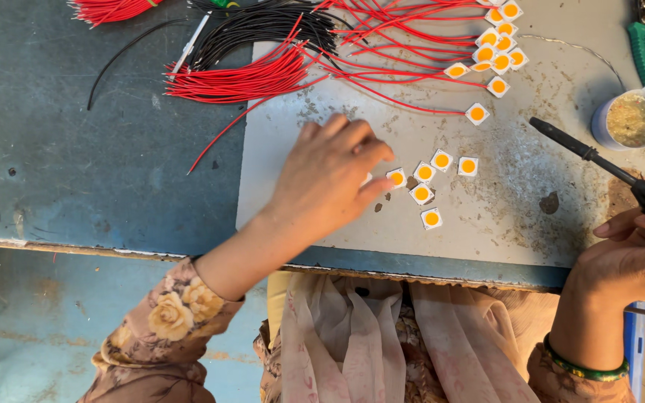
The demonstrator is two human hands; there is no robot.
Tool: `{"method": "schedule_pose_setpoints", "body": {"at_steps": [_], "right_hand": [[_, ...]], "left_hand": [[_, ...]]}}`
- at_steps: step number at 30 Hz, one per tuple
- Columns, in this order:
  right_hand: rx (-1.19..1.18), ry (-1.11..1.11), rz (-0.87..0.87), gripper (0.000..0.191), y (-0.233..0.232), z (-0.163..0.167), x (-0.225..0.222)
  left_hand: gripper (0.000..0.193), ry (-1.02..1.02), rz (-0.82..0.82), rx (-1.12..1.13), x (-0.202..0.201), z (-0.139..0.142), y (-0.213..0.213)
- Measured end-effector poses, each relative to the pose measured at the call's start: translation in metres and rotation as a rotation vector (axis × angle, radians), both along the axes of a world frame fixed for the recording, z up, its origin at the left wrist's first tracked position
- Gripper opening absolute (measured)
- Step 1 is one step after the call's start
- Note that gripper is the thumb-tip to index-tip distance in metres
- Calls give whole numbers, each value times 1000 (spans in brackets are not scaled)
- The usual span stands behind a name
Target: The person solders red wires to the terminals of small square LED modules on a workbench. They repeatedly pick up a wire, align it to an LED, apply solder with a soldering iron, and place the finished unit aside.
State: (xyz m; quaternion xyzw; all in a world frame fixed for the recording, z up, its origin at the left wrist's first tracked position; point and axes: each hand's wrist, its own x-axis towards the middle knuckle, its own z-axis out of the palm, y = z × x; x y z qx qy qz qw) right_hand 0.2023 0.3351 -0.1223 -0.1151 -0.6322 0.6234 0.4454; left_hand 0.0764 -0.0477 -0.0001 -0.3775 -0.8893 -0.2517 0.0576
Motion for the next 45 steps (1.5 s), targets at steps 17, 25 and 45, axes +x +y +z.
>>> {"method": "schedule_pose_setpoints", "body": {"at_steps": [17,25,45], "right_hand": [[110,37,118,51,0,-6,-11],[-22,-34,20,50,-4,8,-7],[629,-54,342,76,-64,69,-18]], "left_hand": [[12,297,301,-52,-65,-22,-57],[17,414,258,-112,-86,-21,-42],[12,-117,341,276,48,-16,-29]]}}
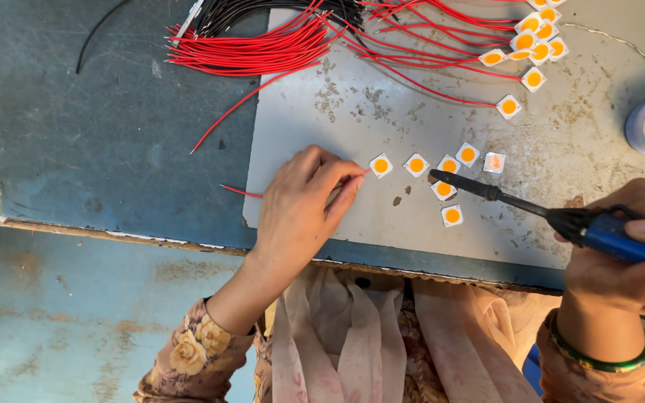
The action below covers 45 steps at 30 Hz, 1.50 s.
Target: The person solders red wires to the terminals of small square LED modules on a workbench. They repeatedly pick up a wire, align it to an LED, apply solder with a soldering iron, and place the finished unit aside.
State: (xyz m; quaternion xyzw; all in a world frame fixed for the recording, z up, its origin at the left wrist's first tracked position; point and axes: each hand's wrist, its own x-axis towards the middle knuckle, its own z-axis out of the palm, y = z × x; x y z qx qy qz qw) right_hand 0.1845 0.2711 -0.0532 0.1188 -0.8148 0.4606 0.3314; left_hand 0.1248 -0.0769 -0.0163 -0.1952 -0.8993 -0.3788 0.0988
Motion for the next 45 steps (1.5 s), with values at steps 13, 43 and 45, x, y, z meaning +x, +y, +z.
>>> {"method": "schedule_pose_setpoints", "body": {"at_steps": [13,43,45], "right_hand": [[-6,-44,27,70,-21,16,-10],[-70,-4,28,66,-1,3,4],[-88,1,38,66,-2,2,5]], "left_hand": [[10,-8,-129,-124,10,0,13],[12,10,-240,-116,16,7,24],[12,-6,-222,-121,16,6,23]]}}
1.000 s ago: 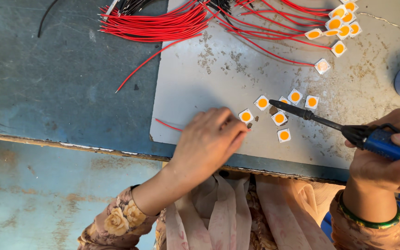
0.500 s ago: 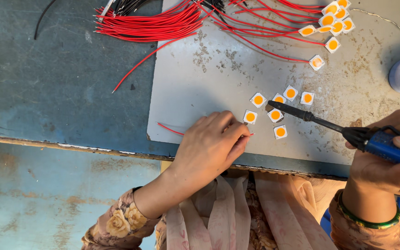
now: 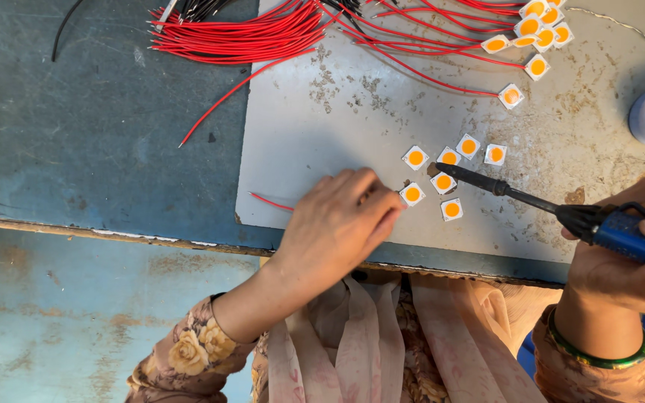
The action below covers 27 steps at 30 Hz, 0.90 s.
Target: The person solders red wires to the terminals of small square LED modules on a workbench. They repeatedly pick up a wire, align it to an LED, apply solder with a soldering iron, and place the finished unit aside.
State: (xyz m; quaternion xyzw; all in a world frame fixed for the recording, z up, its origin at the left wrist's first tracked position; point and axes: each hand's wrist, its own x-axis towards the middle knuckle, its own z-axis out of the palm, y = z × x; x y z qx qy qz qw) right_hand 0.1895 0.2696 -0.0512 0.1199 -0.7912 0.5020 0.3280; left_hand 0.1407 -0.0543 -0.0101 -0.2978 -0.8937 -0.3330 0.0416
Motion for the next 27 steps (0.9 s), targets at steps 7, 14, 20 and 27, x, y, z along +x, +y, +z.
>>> {"method": "schedule_pose_setpoints", "body": {"at_steps": [7,14,20,27], "right_hand": [[-5,240,-66,59,-2,-3,-16],[20,252,43,50,-31,9,-17],[9,166,45,54,-48,19,-19],[-43,136,80,58,-51,13,-17]], "left_hand": [[11,28,13,-10,-10,-2,0],[9,22,38,0,-10,-7,-1],[11,17,26,-9,-11,-6,-2],[10,16,12,8,-12,-5,-2]]}}
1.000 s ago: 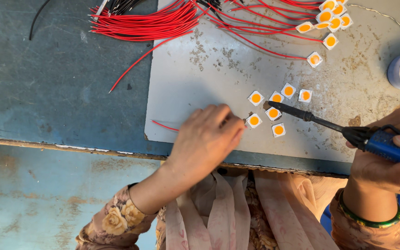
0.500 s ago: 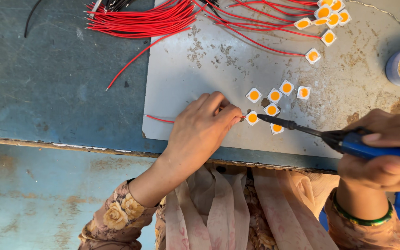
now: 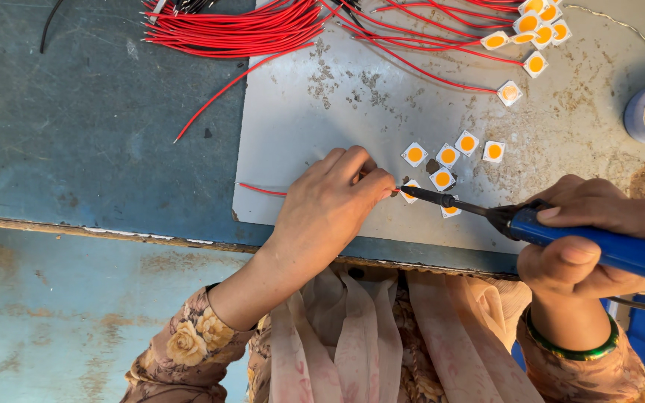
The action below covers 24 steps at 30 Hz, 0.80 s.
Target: The person solders red wires to the terminals of small square LED modules on a workbench. They repeatedly pick up a wire, align it to an LED, apply solder with a soldering iron, and place the finished unit aside.
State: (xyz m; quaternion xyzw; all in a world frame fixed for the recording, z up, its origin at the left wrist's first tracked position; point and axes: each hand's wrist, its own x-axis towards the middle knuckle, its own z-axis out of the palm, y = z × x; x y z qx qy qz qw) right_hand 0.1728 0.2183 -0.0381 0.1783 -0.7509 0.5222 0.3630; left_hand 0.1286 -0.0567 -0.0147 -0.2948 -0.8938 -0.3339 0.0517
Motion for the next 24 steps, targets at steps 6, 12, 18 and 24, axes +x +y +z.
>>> {"method": "schedule_pose_setpoints", "body": {"at_steps": [6,12,18,24], "right_hand": [[5,37,-2,56,2,-3,0],[73,83,-7,56,1,-4,-2],[93,-26,3,54,-1,2,7],[190,-118,44,48,-6,24,8]], "left_hand": [[10,1,-1,-8,0,-1,0],[9,5,-3,-16,-1,0,1],[9,4,-12,-20,-2,1,1],[9,-6,-20,-24,-2,2,1]]}}
